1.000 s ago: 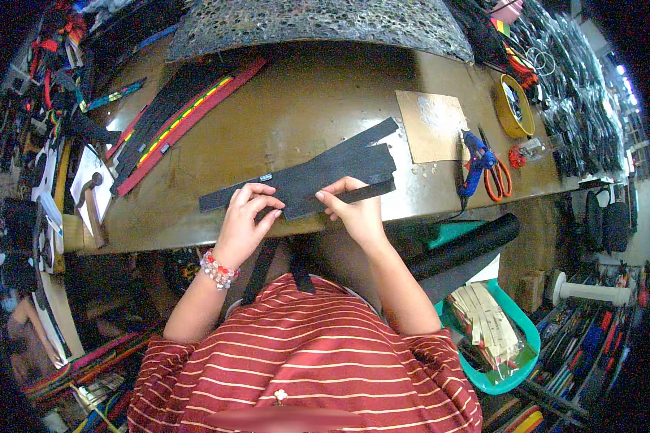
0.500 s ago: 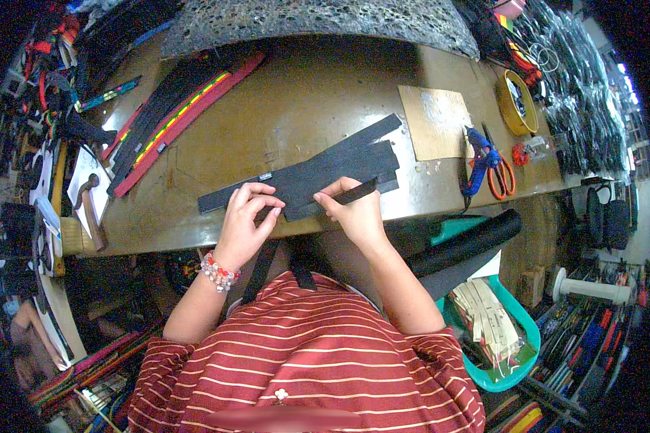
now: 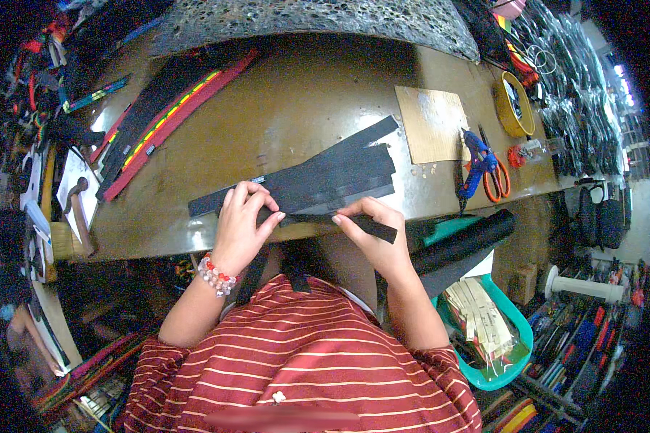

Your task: The person assembles multiple black fabric straps by aligning and pressing them together on a workbench. They use a hot glue gun to bond sections and scissors to trim excess material. The person also handles a black bag and places it into a green bin.

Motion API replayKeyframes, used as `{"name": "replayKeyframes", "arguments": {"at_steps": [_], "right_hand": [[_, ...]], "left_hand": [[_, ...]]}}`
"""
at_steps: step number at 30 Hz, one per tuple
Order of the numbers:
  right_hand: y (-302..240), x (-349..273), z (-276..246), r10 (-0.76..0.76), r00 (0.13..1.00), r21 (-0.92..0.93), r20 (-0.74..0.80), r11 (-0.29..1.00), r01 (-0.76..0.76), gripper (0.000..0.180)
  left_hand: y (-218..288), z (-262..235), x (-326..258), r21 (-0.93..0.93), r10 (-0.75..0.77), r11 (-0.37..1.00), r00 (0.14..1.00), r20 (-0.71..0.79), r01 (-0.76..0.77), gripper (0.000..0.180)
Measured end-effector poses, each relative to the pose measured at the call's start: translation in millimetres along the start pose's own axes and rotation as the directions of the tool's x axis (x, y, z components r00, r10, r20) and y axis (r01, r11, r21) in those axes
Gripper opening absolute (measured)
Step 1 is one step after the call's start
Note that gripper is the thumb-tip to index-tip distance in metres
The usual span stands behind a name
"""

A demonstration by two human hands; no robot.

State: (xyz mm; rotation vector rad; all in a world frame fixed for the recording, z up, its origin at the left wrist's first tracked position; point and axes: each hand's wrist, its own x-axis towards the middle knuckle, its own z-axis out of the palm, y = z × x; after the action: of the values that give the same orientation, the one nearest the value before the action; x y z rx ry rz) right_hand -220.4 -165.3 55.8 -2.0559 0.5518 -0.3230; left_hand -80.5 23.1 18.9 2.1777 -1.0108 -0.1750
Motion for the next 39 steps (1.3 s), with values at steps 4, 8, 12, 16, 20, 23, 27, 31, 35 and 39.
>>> {"name": "replayKeyframes", "arguments": {"at_steps": [4,8,12,16,20,23,27,31,35,39], "right_hand": [[9.1,11.3,-1.3,0.028,0.999,-0.068,-0.04,0.997,-0.03,0.011],[21.7,24.6,4.2,0.093,0.995,-0.066,-0.021,0.993,-0.095,0.012],[25.6,26.3,7.5,0.095,0.994,-0.101,-0.055,0.99,-0.1,0.012],[24.2,26.6,8.9,0.118,0.991,-0.081,-0.062,0.989,-0.123,0.012],[23.7,27.5,8.8,0.111,0.992,-0.107,-0.066,0.987,-0.118,0.013],[24.7,28.3,10.4,0.104,0.993,-0.133,-0.057,0.985,-0.111,0.014],[27.5,29.0,12.7,0.032,0.995,-0.28,-0.089,0.958,-0.056,0.02],[35.3,29.9,-6.7,0.204,0.978,-0.043,-0.05,0.977,-0.207,0.022],[50.0,31.8,-45.2,0.362,0.932,0.319,-0.038,0.888,-0.332,0.014],[62.8,34.9,-56.0,0.368,0.925,0.146,-0.092,0.924,-0.353,0.012]], "left_hand": [[-0.5,-1.9,1.0,-0.016,-0.026,1.0,0.998,0.055,0.027,0.018],[0.3,-3.6,1.9,-0.012,-0.034,0.999,0.998,0.062,0.034,0.018],[1.9,-4.3,3.0,0.034,0.018,0.999,0.999,0.029,-0.019,0.016],[1.0,-4.1,4.2,0.047,0.012,0.999,0.999,0.052,-0.015,0.017],[5.5,-7.7,4.8,0.063,0.013,0.998,0.998,0.057,-0.016,0.016],[19.1,-5.8,8.4,0.235,-0.006,0.972,0.993,0.122,-0.023,0.014],[36.8,24.2,31.4,0.023,0.192,0.981,0.98,0.047,-0.193,0.013],[33.7,47.7,44.8,-0.079,0.227,0.972,0.972,0.053,-0.222,0.01],[26.6,50.7,41.9,-0.122,0.195,0.975,0.979,0.06,-0.187,0.008],[27.3,49.8,43.2,-0.142,0.191,0.973,0.979,0.075,-0.179,0.008]]}}
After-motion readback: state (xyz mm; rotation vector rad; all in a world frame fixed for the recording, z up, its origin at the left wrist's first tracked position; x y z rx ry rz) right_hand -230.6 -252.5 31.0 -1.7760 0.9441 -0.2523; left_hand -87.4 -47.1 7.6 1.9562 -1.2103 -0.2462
